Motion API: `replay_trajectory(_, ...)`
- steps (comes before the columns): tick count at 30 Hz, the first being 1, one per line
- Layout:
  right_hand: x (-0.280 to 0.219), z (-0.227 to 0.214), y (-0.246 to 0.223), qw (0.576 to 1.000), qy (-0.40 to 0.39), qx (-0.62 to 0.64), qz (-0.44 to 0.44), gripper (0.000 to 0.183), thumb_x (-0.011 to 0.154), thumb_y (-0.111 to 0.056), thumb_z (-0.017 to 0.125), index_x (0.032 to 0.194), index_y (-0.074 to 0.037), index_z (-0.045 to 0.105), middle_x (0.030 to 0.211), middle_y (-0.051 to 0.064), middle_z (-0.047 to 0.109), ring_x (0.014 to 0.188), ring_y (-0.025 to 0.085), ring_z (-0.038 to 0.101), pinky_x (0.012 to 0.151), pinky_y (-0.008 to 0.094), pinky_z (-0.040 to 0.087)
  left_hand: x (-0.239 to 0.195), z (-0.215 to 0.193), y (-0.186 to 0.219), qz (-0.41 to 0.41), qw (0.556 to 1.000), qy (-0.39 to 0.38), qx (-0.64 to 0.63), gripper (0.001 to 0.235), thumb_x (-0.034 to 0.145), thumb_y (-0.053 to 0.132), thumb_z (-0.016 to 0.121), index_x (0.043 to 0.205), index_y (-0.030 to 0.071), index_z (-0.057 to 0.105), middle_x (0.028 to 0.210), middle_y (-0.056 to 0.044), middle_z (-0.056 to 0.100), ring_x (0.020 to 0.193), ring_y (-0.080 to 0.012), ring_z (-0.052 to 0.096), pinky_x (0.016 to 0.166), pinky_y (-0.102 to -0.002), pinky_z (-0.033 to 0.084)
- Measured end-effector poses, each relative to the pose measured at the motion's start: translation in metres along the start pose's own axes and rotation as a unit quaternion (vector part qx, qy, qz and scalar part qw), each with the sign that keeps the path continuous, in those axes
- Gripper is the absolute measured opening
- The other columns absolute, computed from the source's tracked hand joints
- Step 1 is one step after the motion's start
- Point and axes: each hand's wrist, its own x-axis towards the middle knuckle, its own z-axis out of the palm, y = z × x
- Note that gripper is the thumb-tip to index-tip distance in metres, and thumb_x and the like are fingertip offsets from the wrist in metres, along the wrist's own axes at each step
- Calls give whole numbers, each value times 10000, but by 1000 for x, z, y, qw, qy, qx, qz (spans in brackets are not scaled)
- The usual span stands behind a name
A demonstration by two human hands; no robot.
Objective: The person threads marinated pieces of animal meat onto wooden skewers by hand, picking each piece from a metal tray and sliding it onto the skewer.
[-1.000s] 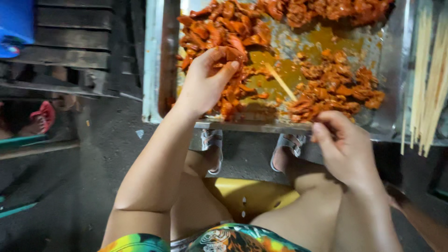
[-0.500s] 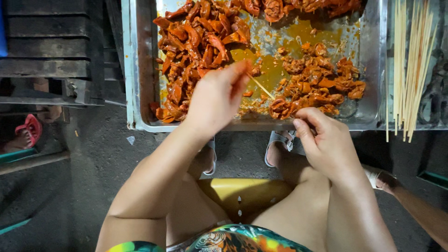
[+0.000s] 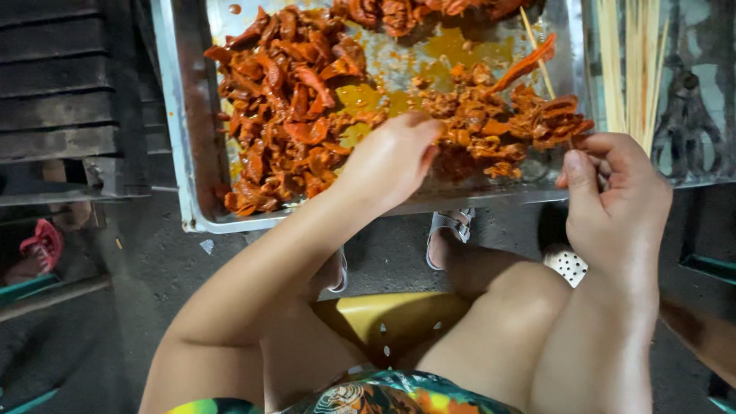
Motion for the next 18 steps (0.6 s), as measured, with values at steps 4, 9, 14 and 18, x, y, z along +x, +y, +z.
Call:
replay_trajectory(4, -1, -4, -1, 1000, 10, 19, 2, 70, 1129, 4, 632, 1173, 57, 622, 964, 48, 659, 857, 75, 619, 792, 228, 516, 29, 34, 6, 64, 996, -34, 51, 273, 876, 86, 576, 1122, 65, 692, 1062, -184, 681, 932, -413, 680, 755, -498, 559)
replay_trajectory(9, -3, -5, -6, 1000, 1, 13, 1, 84, 1110, -1, 635, 1174, 53, 627, 947, 43, 665, 836, 78, 616, 759, 229, 521, 42, 43, 9, 35, 985, -118, 124, 243, 957, 108, 521, 1112, 61, 702, 1045, -178, 703, 999, -376, 695, 834, -473, 566)
replay_trajectory(14, -3, -4, -4, 999, -9, 39, 4, 98, 1098, -21, 644, 1171, 40, 622, 935, 32, 649, 827, 67, 607, 758, 222, 514, 38, 18, -7, -23, 997, -30, -66, 198, 946, 88, 660, 1121, 81, 752, 1120, -135, 762, 1017, -300, 724, 886, -388, 562)
replay_trajectory(18, -4, -2, -4, 994, -57, 66, 58, 132, 1060, -54, 639, 1171, 15, 625, 875, 13, 640, 797, 59, 586, 719, 209, 476, 18, -1, -32, -79, 887, 87, -446, 283, 1023, 113, 699, 1295, 40, 680, 1180, -84, 736, 1078, -192, 686, 924, -327, 576)
